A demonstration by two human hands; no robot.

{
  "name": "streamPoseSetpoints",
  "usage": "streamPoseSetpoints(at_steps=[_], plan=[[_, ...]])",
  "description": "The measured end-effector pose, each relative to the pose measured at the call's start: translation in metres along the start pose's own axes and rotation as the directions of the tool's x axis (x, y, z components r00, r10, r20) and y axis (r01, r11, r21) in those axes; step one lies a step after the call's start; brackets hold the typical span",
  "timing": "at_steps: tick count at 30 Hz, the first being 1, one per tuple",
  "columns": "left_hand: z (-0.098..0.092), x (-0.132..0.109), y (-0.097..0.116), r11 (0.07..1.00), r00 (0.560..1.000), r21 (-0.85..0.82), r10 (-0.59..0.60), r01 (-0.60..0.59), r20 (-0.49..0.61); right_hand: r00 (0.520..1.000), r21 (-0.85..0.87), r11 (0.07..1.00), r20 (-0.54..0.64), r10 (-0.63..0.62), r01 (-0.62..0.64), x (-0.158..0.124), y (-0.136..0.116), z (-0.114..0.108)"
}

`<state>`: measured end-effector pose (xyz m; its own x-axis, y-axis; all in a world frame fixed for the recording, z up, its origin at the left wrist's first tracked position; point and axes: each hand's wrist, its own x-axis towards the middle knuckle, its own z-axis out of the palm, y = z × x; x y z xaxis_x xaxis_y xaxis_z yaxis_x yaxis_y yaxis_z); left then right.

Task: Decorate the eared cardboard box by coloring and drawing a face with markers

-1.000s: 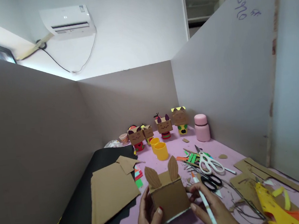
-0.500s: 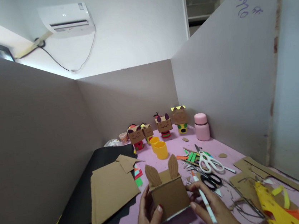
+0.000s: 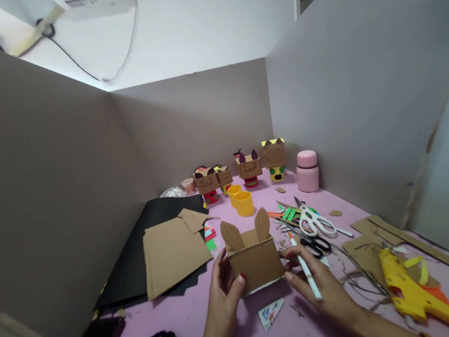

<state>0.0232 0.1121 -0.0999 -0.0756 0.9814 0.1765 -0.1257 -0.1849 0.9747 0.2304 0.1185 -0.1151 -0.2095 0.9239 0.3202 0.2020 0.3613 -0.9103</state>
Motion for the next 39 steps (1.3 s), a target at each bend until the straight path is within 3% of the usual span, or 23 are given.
streamPoseSetpoints(at_steps=[18,39], plan=[[0.002,-0.0033,-0.0005,1.0,1.0,-0.011,-0.009,0.009,-0.014,1.0,-0.004,1.0,0.005,0.025,-0.025,-0.0004,-0.0037,-0.0026],[0.0004,0.0004,0.003,0.997,0.999,0.064,-0.031,0.033,-0.029,0.999,-0.029,0.999,-0.035,-0.04,0.039,0.003,-0.0086,-0.0006]])
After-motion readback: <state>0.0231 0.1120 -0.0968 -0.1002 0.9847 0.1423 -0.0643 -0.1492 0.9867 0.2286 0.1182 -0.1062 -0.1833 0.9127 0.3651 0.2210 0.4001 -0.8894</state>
